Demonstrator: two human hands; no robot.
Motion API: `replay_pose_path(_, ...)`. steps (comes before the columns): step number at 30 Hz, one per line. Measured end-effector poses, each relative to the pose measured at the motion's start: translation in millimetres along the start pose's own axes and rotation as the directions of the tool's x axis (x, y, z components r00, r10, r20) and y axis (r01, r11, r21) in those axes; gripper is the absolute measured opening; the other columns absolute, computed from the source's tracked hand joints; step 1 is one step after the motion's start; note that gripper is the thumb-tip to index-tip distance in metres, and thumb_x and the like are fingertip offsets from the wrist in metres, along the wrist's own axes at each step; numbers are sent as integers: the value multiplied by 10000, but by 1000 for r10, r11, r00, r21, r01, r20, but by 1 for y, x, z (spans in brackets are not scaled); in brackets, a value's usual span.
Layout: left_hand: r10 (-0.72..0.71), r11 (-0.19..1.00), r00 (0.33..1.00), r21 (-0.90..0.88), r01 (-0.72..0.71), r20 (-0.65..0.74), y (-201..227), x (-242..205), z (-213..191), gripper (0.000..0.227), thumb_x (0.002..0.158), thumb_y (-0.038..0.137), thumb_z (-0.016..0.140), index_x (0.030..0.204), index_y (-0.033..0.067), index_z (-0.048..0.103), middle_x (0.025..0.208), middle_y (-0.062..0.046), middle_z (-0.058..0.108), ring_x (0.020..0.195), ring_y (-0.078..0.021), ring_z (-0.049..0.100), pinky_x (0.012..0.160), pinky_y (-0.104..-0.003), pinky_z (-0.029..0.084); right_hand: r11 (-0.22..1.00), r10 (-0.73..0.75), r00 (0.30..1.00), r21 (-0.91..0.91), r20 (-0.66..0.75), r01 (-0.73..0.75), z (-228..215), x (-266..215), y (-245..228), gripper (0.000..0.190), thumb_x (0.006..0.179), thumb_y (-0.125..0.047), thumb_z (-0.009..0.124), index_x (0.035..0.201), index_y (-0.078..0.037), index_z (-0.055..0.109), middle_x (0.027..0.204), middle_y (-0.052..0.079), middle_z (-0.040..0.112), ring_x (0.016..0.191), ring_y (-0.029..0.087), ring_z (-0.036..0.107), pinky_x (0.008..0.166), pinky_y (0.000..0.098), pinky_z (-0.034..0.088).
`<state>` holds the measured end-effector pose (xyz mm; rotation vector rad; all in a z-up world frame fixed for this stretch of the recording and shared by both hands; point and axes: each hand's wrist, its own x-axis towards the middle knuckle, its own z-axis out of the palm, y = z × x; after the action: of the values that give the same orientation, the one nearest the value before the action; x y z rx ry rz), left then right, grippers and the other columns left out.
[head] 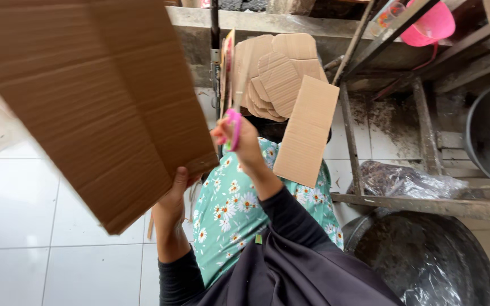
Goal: The person uses pink-handled scissors to cut a piece of corrugated cardboard into a rounded rectangular shape. They trim the edges and corners, then place the finished piece on a stack of similar cutouts on a nearby metal shelf.
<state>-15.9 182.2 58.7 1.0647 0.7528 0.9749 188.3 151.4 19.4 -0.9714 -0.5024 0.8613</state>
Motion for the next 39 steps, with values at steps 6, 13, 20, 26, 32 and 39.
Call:
replay_pose_path(6, -188, 909, 892, 417, 0, 410, -29, 0, 8, 167, 965, 122, 740, 1028, -30, 715, 926, -117, 752, 842, -209, 728, 750, -351, 614, 984, -169, 953, -100, -250, 148, -78, -74, -78, 313, 990, -328, 706, 1057, -28, 649, 930, 70, 710, 823, 138, 645, 760, 282, 529)
replay_pose_path(13, -425, 894, 709, 383, 232, 563, -67, 3, -10, 281, 922, 110, 699, 1176, -6, 664, 1001, -45, 727, 914, -146, 681, 767, -343, 586, 983, -171, 861, -28, -479, 179, -156, -119, -101, 134, 940, -117, 734, 999, -45, 638, 897, 96, 713, 757, 156, 631, 661, 271, 474)
replay_pose_path(20, -198, 973, 914, 184, 140, 354, -70, 14, 0, 325, 1079, 142, 515, 1359, -9, 582, 1155, -48, 676, 1002, -105, 600, 891, -276, 500, 924, -376, 668, -317, -642, 215, -207, -161, -109, 127, 963, -139, 733, 1001, -62, 639, 906, 68, 711, 749, 130, 632, 703, 251, 514)
replay_pose_path(26, -277, 952, 900, 224, 208, 338, -65, 21, -3, 290, 1084, 183, 505, 1292, -13, 552, 1135, -37, 692, 969, -92, 619, 851, -271, 516, 958, -277, 674, -250, -685, 140, -250, -197, -81, 160, 957, -188, 740, 987, -67, 639, 880, 43, 696, 720, 84, 594, 646, 236, 488)
replay_pose_path(32, -530, 765, 733, 613, 197, 427, -70, 5, -29, 285, 1026, 210, 585, 1200, -11, 628, 1008, -36, 677, 898, -68, 586, 792, -257, 508, 966, -167, 653, -255, -739, -42, -287, -230, -64, 183, 960, -201, 745, 951, -41, 655, 868, 75, 710, 679, 82, 571, 635, 243, 464)
replay_pose_path(39, -520, 806, 737, 534, 255, 432, -110, -6, -33, 271, 1034, 196, 567, 1190, -16, 630, 1006, -41, 696, 891, -78, 600, 793, -250, 509, 966, -124, 638, -240, -760, -97, -291, -249, -59, 191, 929, -188, 754, 957, -20, 666, 864, 66, 700, 668, 112, 595, 649, 261, 501)
